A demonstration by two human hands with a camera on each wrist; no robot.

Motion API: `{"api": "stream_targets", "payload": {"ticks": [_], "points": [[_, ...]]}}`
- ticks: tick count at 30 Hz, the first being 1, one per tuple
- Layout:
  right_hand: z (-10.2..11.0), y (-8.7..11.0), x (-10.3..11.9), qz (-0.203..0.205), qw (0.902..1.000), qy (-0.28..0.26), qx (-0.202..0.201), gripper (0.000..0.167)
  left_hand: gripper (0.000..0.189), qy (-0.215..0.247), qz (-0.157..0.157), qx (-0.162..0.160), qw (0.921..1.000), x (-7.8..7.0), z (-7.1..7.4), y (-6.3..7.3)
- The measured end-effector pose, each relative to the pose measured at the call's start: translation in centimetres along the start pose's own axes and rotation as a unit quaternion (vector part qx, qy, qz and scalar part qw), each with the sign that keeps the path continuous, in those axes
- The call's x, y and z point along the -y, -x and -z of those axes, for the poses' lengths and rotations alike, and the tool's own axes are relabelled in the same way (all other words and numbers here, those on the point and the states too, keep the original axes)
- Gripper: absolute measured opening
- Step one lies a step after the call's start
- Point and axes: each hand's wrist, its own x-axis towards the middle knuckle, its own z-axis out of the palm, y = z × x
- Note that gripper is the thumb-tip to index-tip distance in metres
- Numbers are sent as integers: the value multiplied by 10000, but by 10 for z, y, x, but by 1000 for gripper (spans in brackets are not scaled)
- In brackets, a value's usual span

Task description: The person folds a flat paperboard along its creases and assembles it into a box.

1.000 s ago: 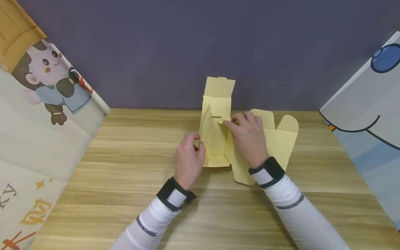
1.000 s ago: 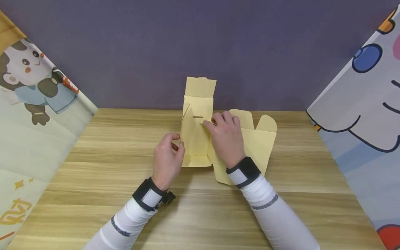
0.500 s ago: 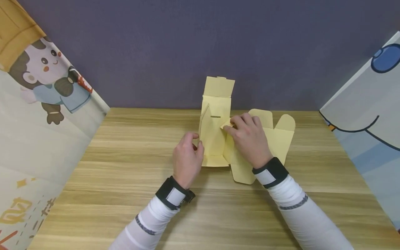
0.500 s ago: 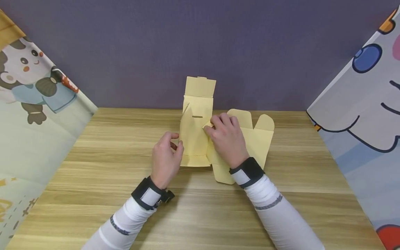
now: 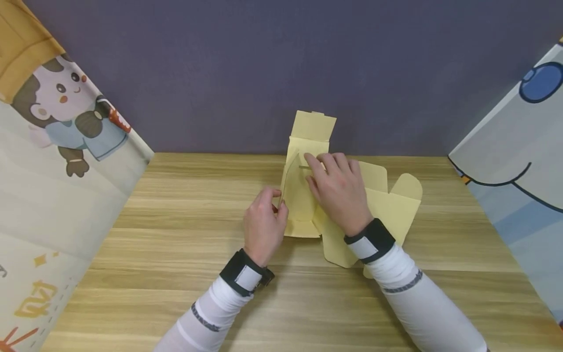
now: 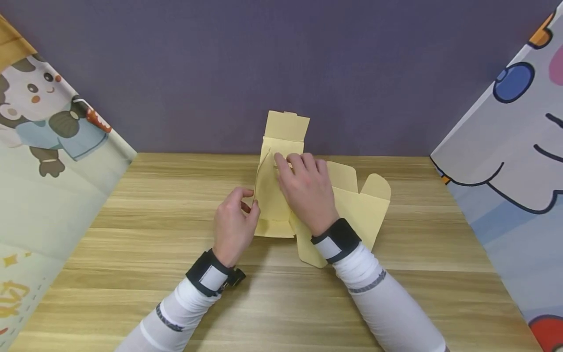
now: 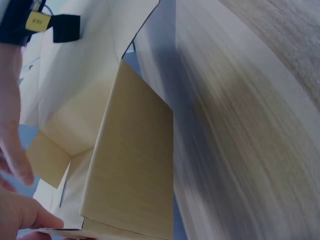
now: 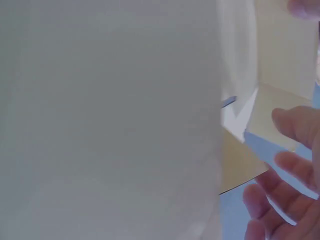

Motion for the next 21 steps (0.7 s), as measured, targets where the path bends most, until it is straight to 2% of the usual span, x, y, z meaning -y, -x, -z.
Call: {"api": "stream_targets", "payload": {"ticks": [4,9,12,16,21], "points": [[2,-10,7,225,9996,36,-140,47,17,12,-14,44,10000,-2,0,1],[1,-19,12,599,9981,118,-34,29,18,-21,4,113,9999,-2,1,0],[-1,-19,13,577,9983,105,26,18,17,-34,-4,118,9999,-1,1,-1],[-3,-17,13,473,9988,14,96,13,17,-22,-40,122,9999,-1,2,-3],[-6,-16,17,297,9986,-398,186,8,17,4,-83,131,9999,-1,2,-6]]}}
